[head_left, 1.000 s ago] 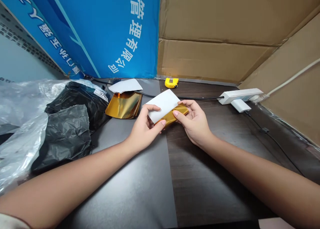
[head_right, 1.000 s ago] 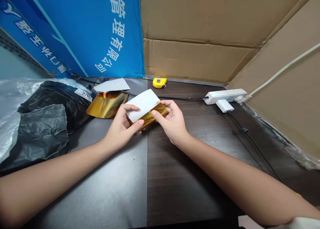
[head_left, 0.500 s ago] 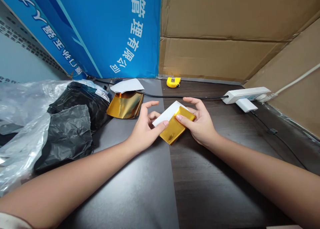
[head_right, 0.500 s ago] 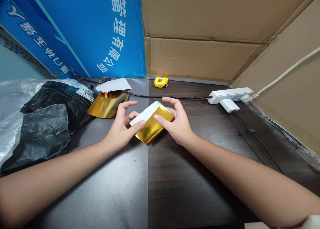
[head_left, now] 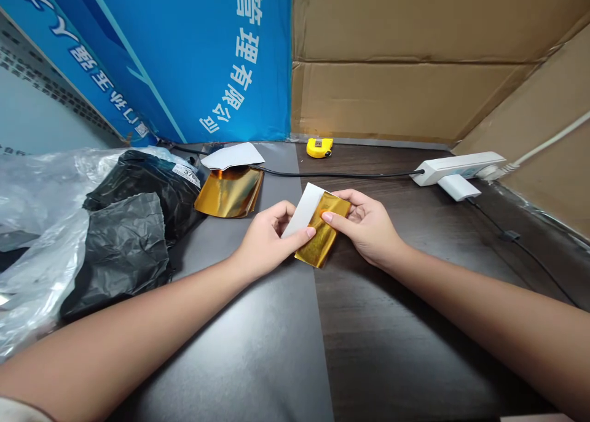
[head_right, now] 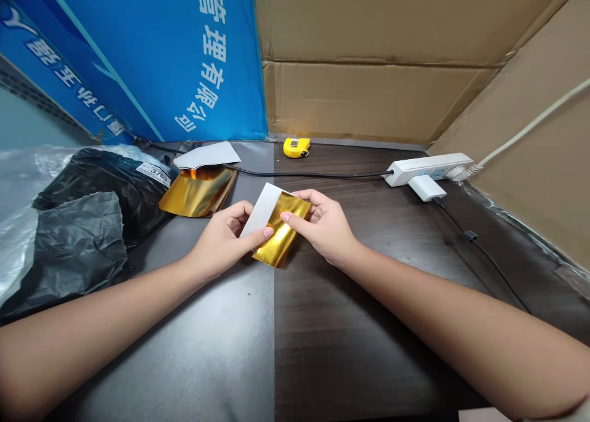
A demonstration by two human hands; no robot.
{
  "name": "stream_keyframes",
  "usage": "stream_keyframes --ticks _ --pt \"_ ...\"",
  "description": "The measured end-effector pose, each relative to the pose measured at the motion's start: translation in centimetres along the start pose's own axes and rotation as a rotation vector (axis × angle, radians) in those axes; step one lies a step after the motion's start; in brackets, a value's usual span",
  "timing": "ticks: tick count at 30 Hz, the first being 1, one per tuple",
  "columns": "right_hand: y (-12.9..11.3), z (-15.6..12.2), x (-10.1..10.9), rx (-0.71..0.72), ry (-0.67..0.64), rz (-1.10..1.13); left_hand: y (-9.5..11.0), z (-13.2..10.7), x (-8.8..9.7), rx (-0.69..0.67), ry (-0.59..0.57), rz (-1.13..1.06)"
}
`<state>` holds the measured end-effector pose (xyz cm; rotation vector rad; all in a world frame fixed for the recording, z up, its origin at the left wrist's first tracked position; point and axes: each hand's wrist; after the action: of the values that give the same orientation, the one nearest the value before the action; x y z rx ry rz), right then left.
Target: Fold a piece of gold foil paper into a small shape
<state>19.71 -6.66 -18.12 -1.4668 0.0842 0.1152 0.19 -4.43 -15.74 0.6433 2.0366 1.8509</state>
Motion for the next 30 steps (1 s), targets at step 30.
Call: stream_keyframes --ticks 30 --pt "-0.36 -0.98 -0.01 0.088 -0.329 -0.234 0.26 -0.20 -0.09 0.014 -0.044 0.080"
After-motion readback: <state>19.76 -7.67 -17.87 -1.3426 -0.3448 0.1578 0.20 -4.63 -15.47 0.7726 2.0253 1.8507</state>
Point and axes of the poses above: each hand's wrist, its own z-axis towards the middle knuckle, its own x-axis out of the back of the hand, y = z × x, and after that the axes turned 3 degrees about -y, right-handed
